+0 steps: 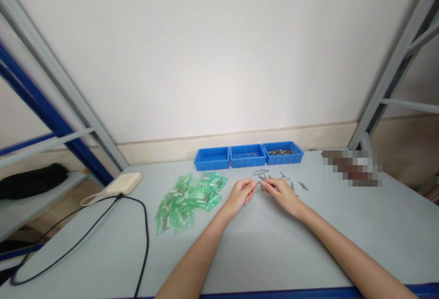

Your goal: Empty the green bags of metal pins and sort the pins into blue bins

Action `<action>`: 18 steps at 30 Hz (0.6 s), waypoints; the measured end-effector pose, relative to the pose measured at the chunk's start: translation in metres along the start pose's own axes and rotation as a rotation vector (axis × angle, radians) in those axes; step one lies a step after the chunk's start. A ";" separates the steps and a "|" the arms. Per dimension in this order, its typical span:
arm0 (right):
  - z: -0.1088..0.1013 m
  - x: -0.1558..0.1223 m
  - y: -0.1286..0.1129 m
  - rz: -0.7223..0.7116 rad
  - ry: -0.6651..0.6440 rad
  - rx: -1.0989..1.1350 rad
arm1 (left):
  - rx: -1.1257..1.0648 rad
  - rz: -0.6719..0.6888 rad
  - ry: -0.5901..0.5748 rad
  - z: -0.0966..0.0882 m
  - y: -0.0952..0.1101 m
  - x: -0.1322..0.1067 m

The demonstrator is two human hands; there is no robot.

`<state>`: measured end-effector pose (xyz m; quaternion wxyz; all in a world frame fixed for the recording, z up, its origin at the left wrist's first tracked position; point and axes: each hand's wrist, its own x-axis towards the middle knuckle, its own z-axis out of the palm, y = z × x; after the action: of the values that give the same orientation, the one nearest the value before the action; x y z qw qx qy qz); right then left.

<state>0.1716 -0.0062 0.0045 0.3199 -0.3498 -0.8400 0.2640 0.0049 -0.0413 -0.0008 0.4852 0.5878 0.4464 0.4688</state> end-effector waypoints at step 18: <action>0.001 0.015 -0.003 0.010 0.012 0.053 | 0.109 0.029 0.131 -0.008 -0.010 0.005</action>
<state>0.1610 0.0035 0.0110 0.3328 -0.3472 -0.8289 0.2858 -0.0032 -0.0334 -0.0090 0.4155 0.5877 0.4937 0.4881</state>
